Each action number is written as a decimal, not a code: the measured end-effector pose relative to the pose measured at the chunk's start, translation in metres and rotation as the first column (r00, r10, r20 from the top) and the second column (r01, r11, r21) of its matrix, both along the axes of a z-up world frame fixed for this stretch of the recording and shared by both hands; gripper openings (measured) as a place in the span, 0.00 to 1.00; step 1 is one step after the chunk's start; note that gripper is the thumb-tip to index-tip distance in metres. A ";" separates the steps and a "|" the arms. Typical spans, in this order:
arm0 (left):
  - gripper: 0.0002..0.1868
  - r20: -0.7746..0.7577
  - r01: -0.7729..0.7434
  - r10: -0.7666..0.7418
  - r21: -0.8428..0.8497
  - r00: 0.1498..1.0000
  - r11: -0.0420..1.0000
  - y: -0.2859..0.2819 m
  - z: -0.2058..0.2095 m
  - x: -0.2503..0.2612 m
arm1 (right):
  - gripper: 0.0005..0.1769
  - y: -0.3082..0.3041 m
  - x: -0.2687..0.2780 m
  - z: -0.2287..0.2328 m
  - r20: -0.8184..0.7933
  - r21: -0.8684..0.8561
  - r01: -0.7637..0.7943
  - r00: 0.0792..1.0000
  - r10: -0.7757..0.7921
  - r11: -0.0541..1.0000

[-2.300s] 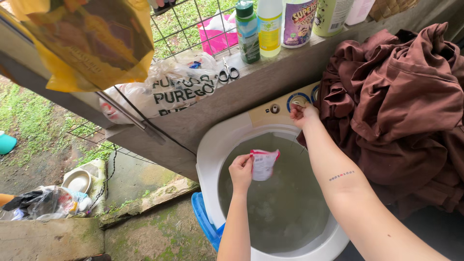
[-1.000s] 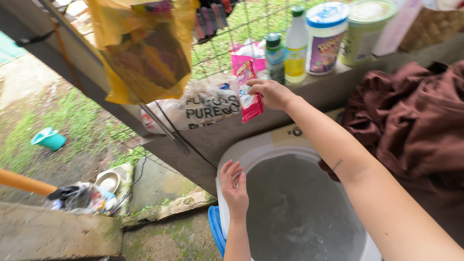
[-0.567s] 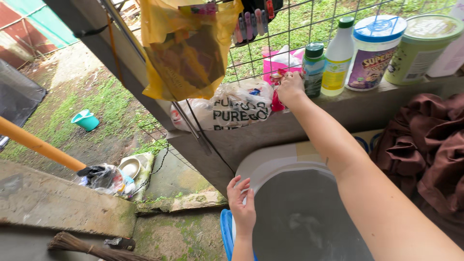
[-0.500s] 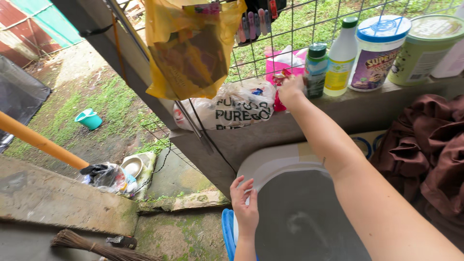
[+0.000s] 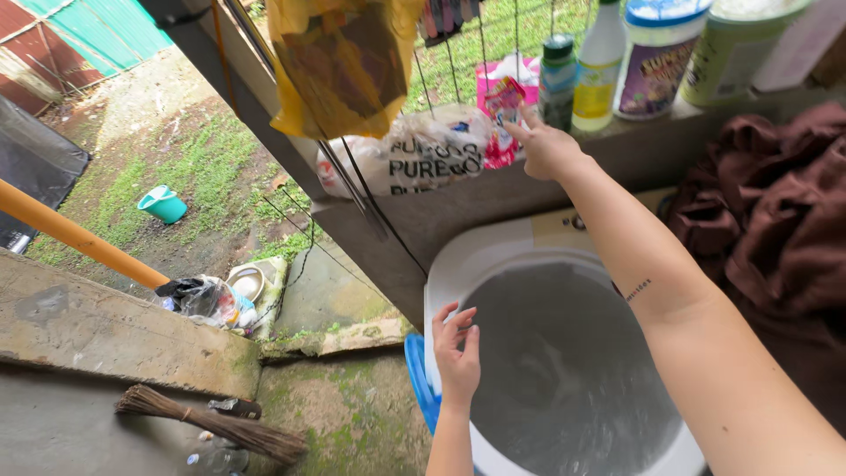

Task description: The person fills a washing machine tub with water, adds detergent from a packet opened with scissors, and places a brown cloth inside to soak and wash.

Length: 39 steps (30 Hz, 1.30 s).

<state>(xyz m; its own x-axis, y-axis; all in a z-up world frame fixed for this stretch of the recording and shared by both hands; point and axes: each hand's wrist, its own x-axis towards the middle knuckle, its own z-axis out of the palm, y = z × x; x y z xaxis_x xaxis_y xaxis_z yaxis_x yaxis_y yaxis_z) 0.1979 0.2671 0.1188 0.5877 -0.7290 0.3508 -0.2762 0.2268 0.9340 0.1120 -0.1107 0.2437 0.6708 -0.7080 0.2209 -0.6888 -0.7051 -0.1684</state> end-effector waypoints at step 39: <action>0.72 0.031 0.498 -0.516 0.217 0.856 0.839 -0.099 0.085 -0.367 | 0.18 0.157 -0.509 -0.071 0.550 0.303 0.519 0.589 -0.592 0.799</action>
<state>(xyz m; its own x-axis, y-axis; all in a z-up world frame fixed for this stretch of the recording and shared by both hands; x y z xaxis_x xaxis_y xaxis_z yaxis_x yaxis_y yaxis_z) -0.1690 0.1679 0.2039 0.0911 -0.9751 0.2023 -0.2529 0.1738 0.9518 -0.3974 0.0464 0.1726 -0.1092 -0.9390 0.3262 -0.6675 -0.1739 -0.7240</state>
